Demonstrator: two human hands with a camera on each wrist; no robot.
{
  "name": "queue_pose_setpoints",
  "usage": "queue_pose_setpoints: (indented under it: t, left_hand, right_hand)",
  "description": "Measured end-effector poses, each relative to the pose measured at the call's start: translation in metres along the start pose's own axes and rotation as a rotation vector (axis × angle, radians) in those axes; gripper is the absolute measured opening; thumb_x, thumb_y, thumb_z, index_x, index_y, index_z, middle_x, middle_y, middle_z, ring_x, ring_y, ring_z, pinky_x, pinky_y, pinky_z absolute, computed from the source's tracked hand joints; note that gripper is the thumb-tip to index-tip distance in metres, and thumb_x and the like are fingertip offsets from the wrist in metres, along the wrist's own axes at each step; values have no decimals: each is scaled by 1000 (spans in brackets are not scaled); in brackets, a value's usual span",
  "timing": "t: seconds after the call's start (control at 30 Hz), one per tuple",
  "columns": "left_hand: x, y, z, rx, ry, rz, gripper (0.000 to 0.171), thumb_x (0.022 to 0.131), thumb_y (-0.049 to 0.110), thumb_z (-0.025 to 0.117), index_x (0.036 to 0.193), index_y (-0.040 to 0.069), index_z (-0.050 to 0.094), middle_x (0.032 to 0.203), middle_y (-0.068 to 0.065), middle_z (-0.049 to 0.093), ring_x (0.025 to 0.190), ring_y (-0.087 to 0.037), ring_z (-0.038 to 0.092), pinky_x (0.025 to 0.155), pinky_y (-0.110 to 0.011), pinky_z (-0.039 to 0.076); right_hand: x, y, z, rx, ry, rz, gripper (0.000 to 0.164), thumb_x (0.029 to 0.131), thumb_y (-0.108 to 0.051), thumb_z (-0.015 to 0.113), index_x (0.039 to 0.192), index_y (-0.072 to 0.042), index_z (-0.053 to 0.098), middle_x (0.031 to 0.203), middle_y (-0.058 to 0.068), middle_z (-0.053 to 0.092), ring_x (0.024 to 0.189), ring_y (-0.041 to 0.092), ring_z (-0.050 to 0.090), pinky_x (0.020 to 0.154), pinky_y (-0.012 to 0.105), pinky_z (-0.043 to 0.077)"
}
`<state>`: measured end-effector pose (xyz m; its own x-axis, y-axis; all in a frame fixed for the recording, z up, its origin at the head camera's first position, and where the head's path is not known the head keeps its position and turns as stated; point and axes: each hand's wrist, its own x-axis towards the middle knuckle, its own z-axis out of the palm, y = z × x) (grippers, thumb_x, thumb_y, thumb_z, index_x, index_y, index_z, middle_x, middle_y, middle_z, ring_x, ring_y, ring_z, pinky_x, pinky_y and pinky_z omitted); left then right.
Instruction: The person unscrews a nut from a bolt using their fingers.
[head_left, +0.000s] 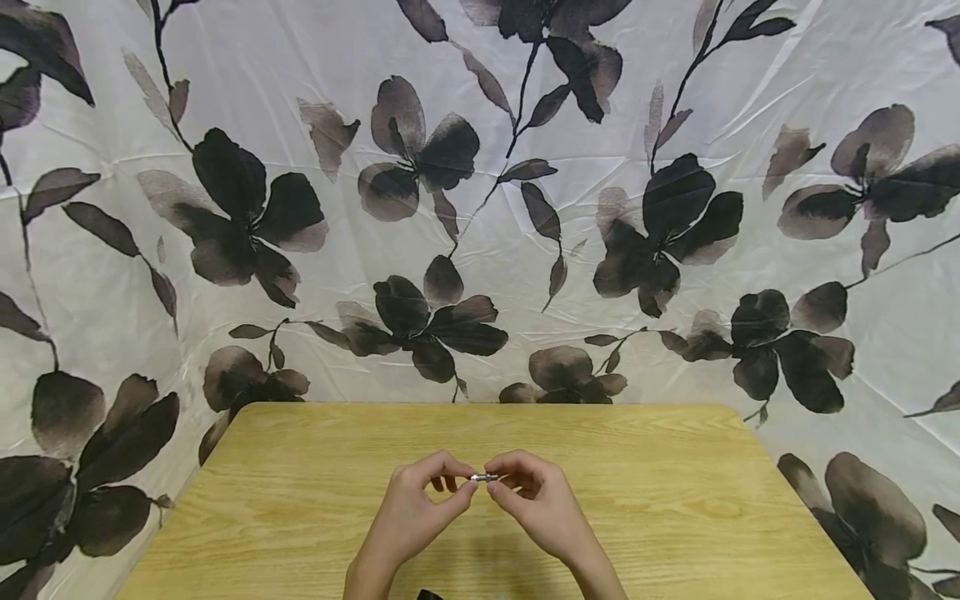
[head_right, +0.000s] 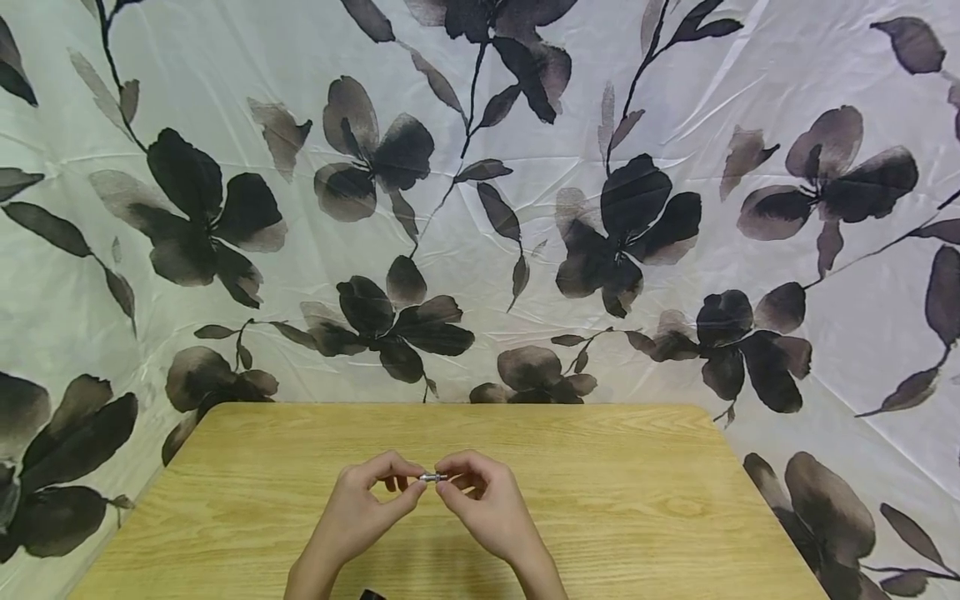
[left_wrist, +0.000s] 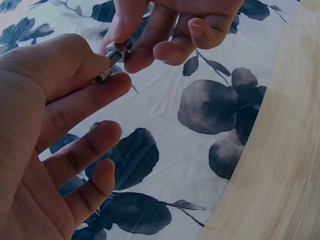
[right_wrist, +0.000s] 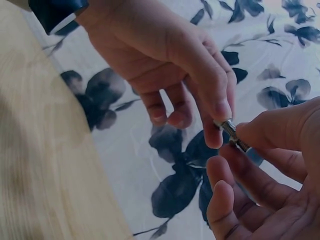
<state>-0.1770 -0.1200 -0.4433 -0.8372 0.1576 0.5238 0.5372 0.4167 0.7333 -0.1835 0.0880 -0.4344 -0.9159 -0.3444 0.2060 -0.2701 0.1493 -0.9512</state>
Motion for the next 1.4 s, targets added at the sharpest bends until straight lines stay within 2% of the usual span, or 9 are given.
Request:
queue_pose_setpoints:
  t: [0.23, 0.43, 0.53, 0.63, 0.87, 1.17, 1.4]
  left_hand:
    - [0, -2, 0, 0, -1, 44, 26, 86, 6, 81, 92, 30, 74, 86, 20, 74, 73, 0, 60, 68, -30, 53]
    - [-1, -3, 0, 7, 5, 49, 26, 84, 5, 82, 91, 29, 74, 85, 22, 73, 73, 0, 60, 68, -30, 53]
    - [-1, -3, 0, 10, 15, 65, 28, 84, 4, 82, 91, 30, 74, 84, 22, 72, 73, -1, 61, 68, -31, 54]
    - [-2, -3, 1, 11, 17, 97, 27, 84, 3, 81, 91, 28, 75, 84, 20, 73, 73, -2, 61, 67, -31, 54]
    - [-4, -4, 1, -2, 8, 101, 24, 85, 4, 81, 91, 27, 75, 85, 19, 74, 72, -3, 61, 67, -30, 53]
    - [-5, -7, 1, 17, 31, 107, 27, 84, 4, 82, 91, 29, 74, 82, 20, 72, 71, -4, 61, 67, -28, 52]
    - [-4, -8, 2, 15, 25, 88, 28, 83, 2, 82, 90, 28, 74, 83, 20, 73, 72, -1, 60, 67, -31, 53]
  right_hand:
    - [-2, 0, 2, 43, 12, -26, 18, 101, -19, 68, 112, -6, 72, 115, 18, 69, 98, 19, 70, 81, 29, 58]
    - [0, -2, 4, -1, 58, 89, 26, 102, -32, 66, 108, -9, 76, 105, 10, 73, 95, 16, 69, 80, 30, 56]
    - [0, -1, 3, -37, 35, 138, 33, 103, -37, 63, 102, -8, 78, 95, 8, 76, 90, 15, 69, 78, 31, 55]
    - [-1, 0, 3, -48, 6, 151, 38, 104, -39, 61, 100, -6, 79, 90, 7, 77, 88, 15, 71, 76, 32, 54]
    - [-3, 2, 4, -38, 5, 124, 36, 102, -36, 64, 107, -2, 77, 94, 10, 76, 88, 18, 70, 74, 30, 56]
    - [-3, -1, 5, -12, 5, 65, 21, 98, -20, 71, 112, -5, 74, 98, 13, 76, 84, 13, 71, 71, 26, 55]
    - [-2, 2, 4, -31, 32, 19, 17, 95, -17, 75, 111, -10, 75, 98, 13, 76, 86, 10, 68, 74, 26, 55]
